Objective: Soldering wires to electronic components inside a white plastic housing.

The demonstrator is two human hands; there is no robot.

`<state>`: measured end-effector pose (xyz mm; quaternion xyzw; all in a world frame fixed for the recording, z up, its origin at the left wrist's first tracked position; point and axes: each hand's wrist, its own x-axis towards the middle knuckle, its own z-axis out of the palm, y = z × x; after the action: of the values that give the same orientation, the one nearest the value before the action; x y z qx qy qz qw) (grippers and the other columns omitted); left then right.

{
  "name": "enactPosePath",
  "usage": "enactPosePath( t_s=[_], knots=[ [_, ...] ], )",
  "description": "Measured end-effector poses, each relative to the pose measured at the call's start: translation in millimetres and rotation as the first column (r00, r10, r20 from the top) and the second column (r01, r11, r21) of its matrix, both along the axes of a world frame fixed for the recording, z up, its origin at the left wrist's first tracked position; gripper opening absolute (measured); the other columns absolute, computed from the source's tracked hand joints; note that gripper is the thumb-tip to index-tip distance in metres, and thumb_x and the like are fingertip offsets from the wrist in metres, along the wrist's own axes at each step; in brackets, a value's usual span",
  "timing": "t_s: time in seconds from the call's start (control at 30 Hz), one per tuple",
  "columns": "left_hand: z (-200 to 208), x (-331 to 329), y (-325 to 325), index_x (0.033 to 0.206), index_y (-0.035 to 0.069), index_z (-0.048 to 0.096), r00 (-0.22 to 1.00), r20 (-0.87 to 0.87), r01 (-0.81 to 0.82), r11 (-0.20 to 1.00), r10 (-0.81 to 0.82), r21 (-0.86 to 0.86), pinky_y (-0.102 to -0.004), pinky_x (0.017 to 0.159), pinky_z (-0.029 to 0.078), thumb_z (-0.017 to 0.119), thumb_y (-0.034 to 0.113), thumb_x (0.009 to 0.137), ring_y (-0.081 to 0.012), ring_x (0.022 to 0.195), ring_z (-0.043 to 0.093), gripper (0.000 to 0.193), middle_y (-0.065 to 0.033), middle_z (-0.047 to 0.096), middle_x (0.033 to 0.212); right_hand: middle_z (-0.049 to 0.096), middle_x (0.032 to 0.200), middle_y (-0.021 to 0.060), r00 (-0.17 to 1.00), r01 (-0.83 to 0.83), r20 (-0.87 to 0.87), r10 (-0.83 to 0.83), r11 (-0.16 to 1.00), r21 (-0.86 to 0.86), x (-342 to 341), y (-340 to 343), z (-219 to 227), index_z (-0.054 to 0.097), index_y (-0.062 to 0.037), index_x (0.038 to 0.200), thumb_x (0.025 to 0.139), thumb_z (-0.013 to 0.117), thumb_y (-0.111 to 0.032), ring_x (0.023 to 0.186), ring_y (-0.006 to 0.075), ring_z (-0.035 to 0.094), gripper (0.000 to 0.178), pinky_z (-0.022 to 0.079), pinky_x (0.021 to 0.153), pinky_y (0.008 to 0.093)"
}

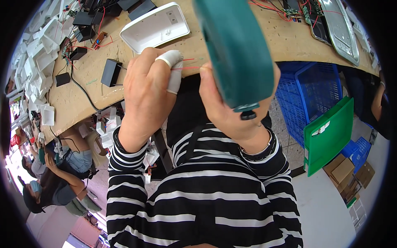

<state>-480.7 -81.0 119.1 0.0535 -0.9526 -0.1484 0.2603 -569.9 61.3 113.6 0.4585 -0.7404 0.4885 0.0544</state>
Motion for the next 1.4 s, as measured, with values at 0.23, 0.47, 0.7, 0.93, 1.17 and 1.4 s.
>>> enactPosePath(
  t_s=[0.23, 0.47, 0.7, 0.93, 1.17, 1.4],
  knots=[
    [4, 1, -12, 0.086, 0.002, 0.055, 0.998, -0.051, -0.022, 0.971, 0.035, 0.237, -0.0370, 0.056, 0.046, 0.064, -0.002, 0.071, -0.0312, 0.068, 0.055, 0.017, -0.0124, 0.053, 0.081, 0.056, 0.110, 0.0184, 0.872, 0.089, 0.476, 0.113, 0.920, -0.382, -9, -5, 2, 0.045, 0.0041, 0.118, 0.070, 0.061, 0.008, 0.080, 0.0152, 0.059, 0.050, 0.048, 0.072, 0.0267],
    [5, -2, -25, 0.086, 0.002, 0.059, 0.999, -0.051, 0.005, 0.956, 0.011, 0.293, -0.0348, 0.056, 0.047, 0.066, 0.003, 0.073, -0.0295, 0.067, 0.058, 0.015, -0.0116, 0.055, 0.082, 0.052, 0.116, 0.0241, 0.633, 0.110, 0.711, 0.306, 0.873, -0.474, -9, -10, 0, 0.037, 0.0001, 0.128, 0.073, 0.059, 0.001, 0.085, 0.0214, 0.062, 0.059, 0.051, 0.073, 0.0328],
    [8, -1, -34, 0.085, 0.004, 0.062, 0.997, -0.076, -0.007, 0.963, 0.028, 0.270, -0.0318, 0.055, 0.044, 0.070, 0.006, 0.069, -0.0241, 0.063, 0.056, 0.018, -0.0083, 0.056, 0.077, 0.049, 0.122, 0.0229, 0.523, 0.105, 0.763, 0.379, 0.860, -0.499, -14, -20, 3, 0.033, 0.0000, 0.131, 0.074, 0.060, -0.005, 0.096, 0.0243, 0.061, 0.063, 0.049, 0.081, 0.0353],
    [4, 0, -47, 0.080, 0.007, 0.062, 0.982, -0.189, 0.038, 0.978, 0.002, 0.207, -0.0296, 0.058, 0.037, 0.071, 0.005, 0.066, -0.0195, 0.065, 0.052, 0.017, -0.0037, 0.057, 0.075, 0.048, 0.123, 0.0224, 0.391, 0.112, 0.796, 0.461, 0.835, -0.539, -12, -28, -1, 0.033, 0.0004, 0.132, 0.075, 0.060, -0.006, 0.103, 0.0287, 0.058, 0.063, 0.048, 0.086, 0.0371],
    [8, 0, -40, 0.082, 0.005, 0.062, 0.986, -0.126, 0.153, 0.908, -0.113, 0.389, -0.0301, 0.058, 0.038, 0.070, 0.004, 0.067, -0.0206, 0.064, 0.053, 0.017, -0.0041, 0.057, 0.074, 0.050, 0.119, 0.0232, 0.815, -0.159, 0.462, 0.349, 0.902, -0.402, -15, -28, -4, 0.039, 0.0033, 0.127, 0.073, 0.061, 0.007, 0.094, 0.0257, 0.062, 0.059, 0.052, 0.080, 0.0343],
    [10, 1, -39, 0.082, 0.006, 0.061, 0.976, -0.132, 0.213, 0.902, -0.175, 0.375, -0.0309, 0.058, 0.039, 0.069, 0.002, 0.066, -0.0219, 0.066, 0.053, 0.019, -0.0045, 0.057, 0.075, 0.053, 0.116, 0.0211, 0.855, -0.157, 0.437, 0.279, 0.943, -0.295, -10, -27, 5, 0.044, 0.0044, 0.121, 0.072, 0.062, 0.008, 0.084, 0.0200, 0.063, 0.052, 0.051, 0.074, 0.0284]
  ],
)
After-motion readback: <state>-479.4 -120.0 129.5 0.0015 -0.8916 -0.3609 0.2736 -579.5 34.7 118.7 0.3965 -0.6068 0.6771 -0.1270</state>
